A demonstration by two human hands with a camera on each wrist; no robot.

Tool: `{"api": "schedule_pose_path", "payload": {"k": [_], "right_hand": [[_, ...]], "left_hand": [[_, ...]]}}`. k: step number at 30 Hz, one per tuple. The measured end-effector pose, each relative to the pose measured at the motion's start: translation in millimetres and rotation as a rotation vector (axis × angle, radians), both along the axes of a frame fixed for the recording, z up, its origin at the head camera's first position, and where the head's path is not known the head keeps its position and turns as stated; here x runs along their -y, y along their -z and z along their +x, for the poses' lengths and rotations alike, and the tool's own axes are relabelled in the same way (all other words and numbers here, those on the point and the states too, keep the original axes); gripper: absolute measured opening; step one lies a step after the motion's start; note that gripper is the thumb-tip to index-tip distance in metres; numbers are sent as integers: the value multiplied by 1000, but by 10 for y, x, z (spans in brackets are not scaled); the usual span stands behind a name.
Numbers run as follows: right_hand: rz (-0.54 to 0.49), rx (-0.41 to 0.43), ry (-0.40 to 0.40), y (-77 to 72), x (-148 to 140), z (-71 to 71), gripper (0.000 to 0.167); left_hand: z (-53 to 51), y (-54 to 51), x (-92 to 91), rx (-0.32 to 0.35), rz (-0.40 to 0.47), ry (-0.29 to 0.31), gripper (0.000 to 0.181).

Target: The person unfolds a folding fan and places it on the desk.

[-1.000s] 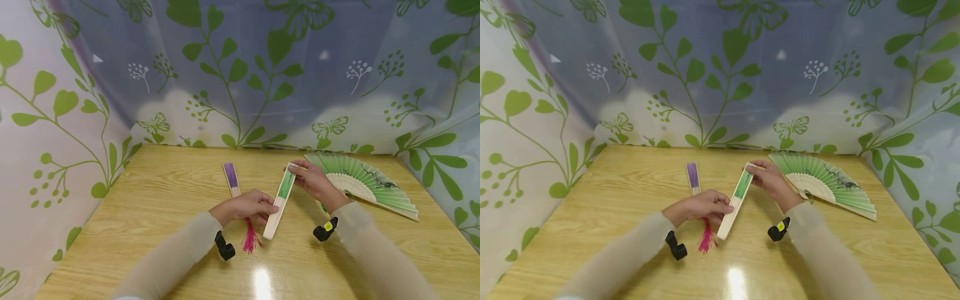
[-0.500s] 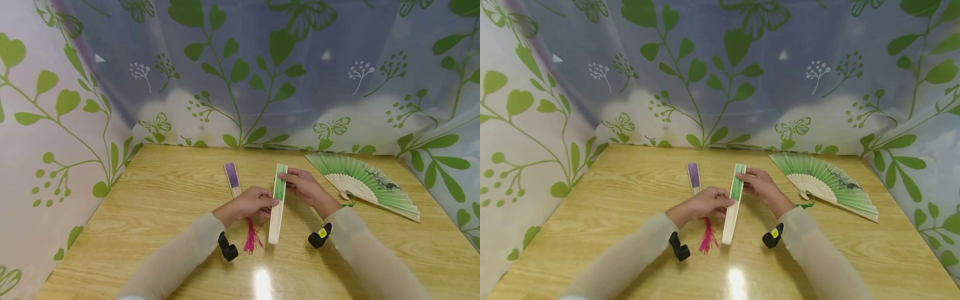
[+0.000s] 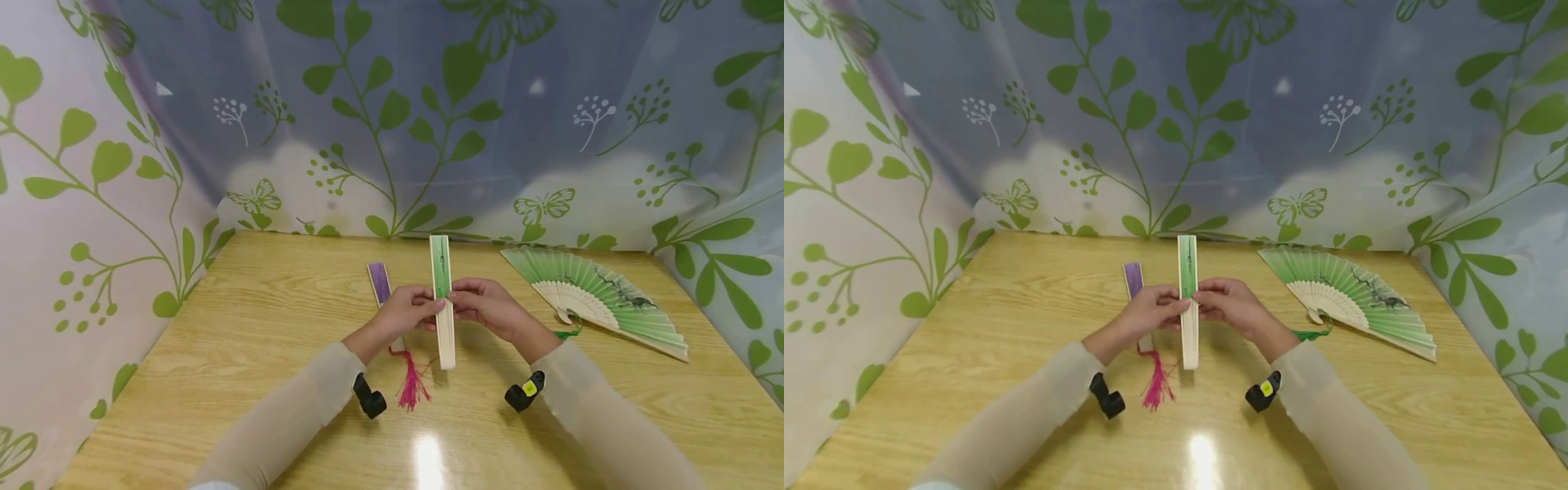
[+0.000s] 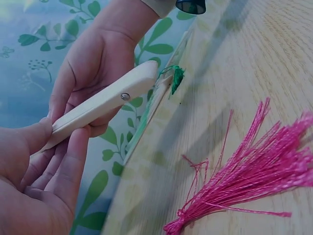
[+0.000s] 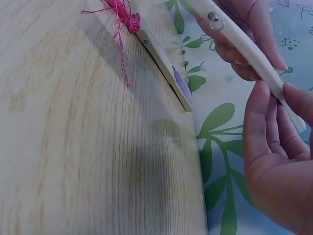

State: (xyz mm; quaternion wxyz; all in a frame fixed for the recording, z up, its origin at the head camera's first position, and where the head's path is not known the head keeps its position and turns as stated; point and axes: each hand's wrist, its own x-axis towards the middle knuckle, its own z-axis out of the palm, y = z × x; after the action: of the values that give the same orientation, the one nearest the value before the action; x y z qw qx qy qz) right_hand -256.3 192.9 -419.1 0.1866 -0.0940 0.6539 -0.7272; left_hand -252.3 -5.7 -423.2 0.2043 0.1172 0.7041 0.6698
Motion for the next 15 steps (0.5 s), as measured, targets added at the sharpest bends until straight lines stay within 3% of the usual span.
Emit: {"api": "schedule_pose_path", "payload": {"k": [15], "right_hand": [[11, -29, 44, -24, 9, 50, 6]], "left_hand": [[-12, -19, 32, 5, 19, 8, 26]]}}
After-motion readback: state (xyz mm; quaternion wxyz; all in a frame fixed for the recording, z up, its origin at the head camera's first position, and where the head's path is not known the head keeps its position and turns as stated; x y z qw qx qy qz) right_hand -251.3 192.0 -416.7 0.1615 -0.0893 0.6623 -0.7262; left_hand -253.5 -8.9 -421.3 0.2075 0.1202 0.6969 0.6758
